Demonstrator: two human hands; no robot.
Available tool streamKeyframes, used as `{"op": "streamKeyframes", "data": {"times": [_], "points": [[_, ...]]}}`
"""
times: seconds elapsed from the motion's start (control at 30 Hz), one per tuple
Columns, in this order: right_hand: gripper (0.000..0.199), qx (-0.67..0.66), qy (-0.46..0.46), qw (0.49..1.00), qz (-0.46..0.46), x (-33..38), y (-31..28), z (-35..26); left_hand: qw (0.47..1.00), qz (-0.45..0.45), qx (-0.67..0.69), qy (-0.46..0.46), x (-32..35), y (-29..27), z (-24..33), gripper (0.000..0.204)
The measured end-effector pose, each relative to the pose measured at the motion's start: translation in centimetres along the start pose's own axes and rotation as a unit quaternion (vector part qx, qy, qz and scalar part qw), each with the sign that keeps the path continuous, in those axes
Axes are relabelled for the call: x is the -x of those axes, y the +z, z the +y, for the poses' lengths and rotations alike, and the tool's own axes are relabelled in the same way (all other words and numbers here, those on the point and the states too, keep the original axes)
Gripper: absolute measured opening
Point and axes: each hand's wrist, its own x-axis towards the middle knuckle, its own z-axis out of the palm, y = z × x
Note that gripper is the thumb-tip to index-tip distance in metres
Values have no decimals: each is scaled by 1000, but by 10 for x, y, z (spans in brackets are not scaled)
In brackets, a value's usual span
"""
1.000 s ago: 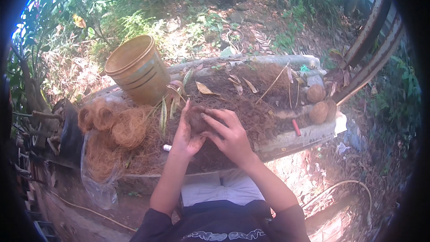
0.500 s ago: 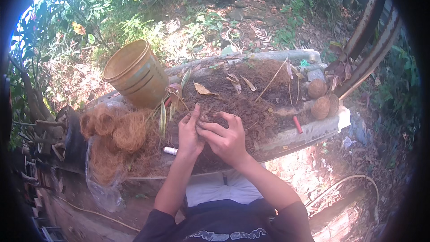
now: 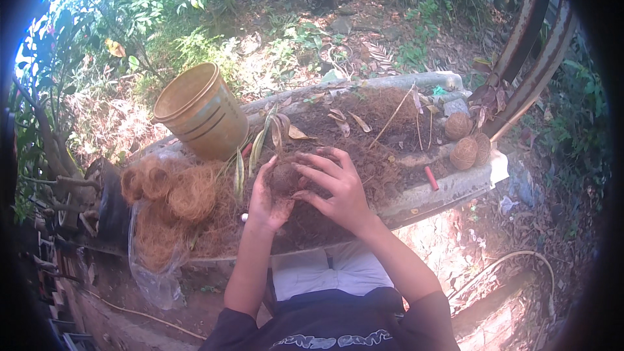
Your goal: The person marks a coconut with a marker, then mixes soil with coconut husk fibers by hand. They form a compact soil ball around a small root or seedling and place it on the workbench.
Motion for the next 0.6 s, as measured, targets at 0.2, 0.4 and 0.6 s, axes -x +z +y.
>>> {"op": "streamKeyframes", "data": {"times": [0.2, 0.4, 0.6], "points": [[36, 148, -188, 971, -28, -5, -2, 1, 998, 54, 27, 2, 2, 5, -6, 44], [23, 156, -200, 967, -14, 1, 3, 6, 991, 125, 51, 18, 1, 27, -13, 29], [25, 176, -195, 965, -3, 9, 11, -3, 999, -27, 32, -20, -4, -16, -10, 23]]}}
